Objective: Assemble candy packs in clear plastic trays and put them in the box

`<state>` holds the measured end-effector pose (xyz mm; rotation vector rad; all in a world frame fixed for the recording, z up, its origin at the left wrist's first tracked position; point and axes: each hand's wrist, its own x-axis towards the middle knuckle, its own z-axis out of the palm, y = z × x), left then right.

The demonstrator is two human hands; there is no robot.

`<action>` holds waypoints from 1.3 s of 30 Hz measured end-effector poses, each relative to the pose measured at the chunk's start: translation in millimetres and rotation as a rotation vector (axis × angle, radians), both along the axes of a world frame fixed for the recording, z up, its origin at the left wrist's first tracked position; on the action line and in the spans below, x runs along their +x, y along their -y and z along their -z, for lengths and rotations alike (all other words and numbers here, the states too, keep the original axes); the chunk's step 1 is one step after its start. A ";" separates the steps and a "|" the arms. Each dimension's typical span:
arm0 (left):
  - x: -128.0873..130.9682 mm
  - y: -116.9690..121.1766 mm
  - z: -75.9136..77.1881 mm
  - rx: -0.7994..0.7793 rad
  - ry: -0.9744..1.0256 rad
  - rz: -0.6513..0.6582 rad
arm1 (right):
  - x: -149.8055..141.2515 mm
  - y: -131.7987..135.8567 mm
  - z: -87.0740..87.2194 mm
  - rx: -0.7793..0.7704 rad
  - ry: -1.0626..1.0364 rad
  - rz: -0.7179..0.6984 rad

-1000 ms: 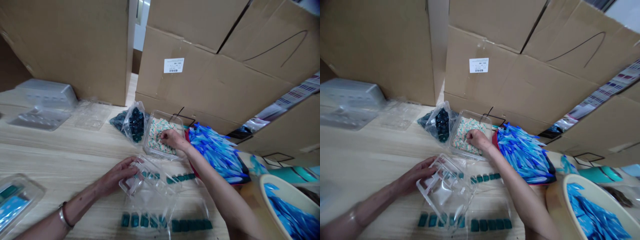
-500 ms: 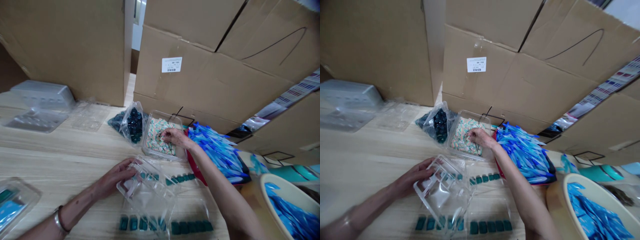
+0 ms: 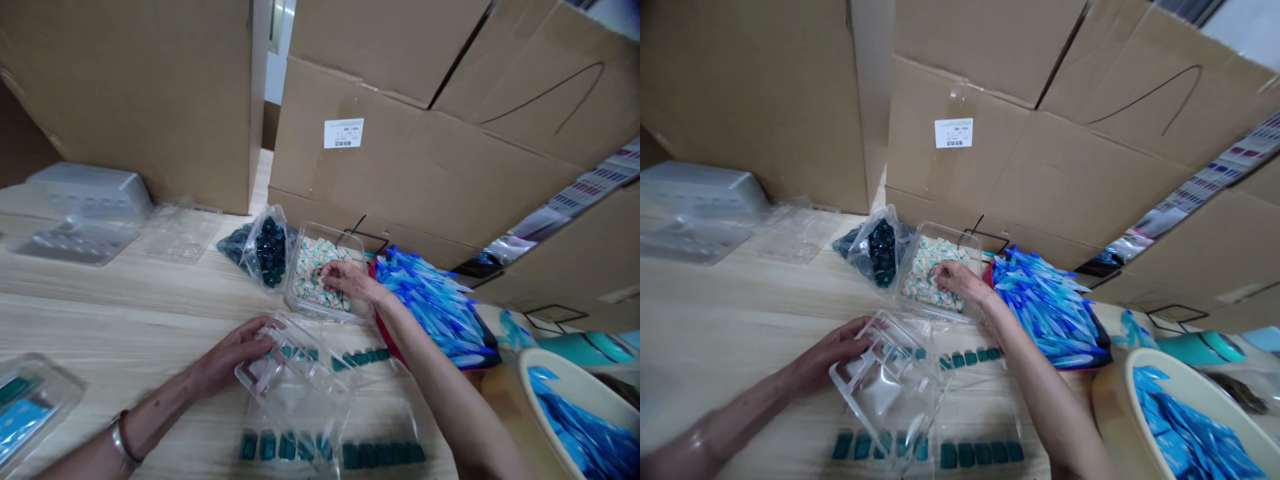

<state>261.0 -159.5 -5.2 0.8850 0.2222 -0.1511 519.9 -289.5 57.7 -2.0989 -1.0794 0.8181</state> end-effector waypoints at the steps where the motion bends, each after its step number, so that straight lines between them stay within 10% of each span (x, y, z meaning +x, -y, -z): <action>1: 0.1 0.1 -0.5 0.002 -0.002 0.001 | 1.5 -1.0 -2.7 -0.014 -0.007 0.012; 7: -0.5 0.1 -1.1 0.007 -0.010 -0.003 | 4.8 -14.6 -1.1 -0.121 -0.068 -0.016; 18: 0.0 1.0 -6.1 -0.017 -0.007 -0.008 | -15.8 -22.3 5.9 -0.281 0.605 -0.126; 27: 0.0 0.9 -2.4 0.008 0.052 0.036 | 21.3 5.7 -16.7 0.014 0.156 0.052; 39: 0.3 1.2 -5.3 0.006 0.012 0.006 | 24.2 -10.7 0.9 -0.167 0.062 -0.155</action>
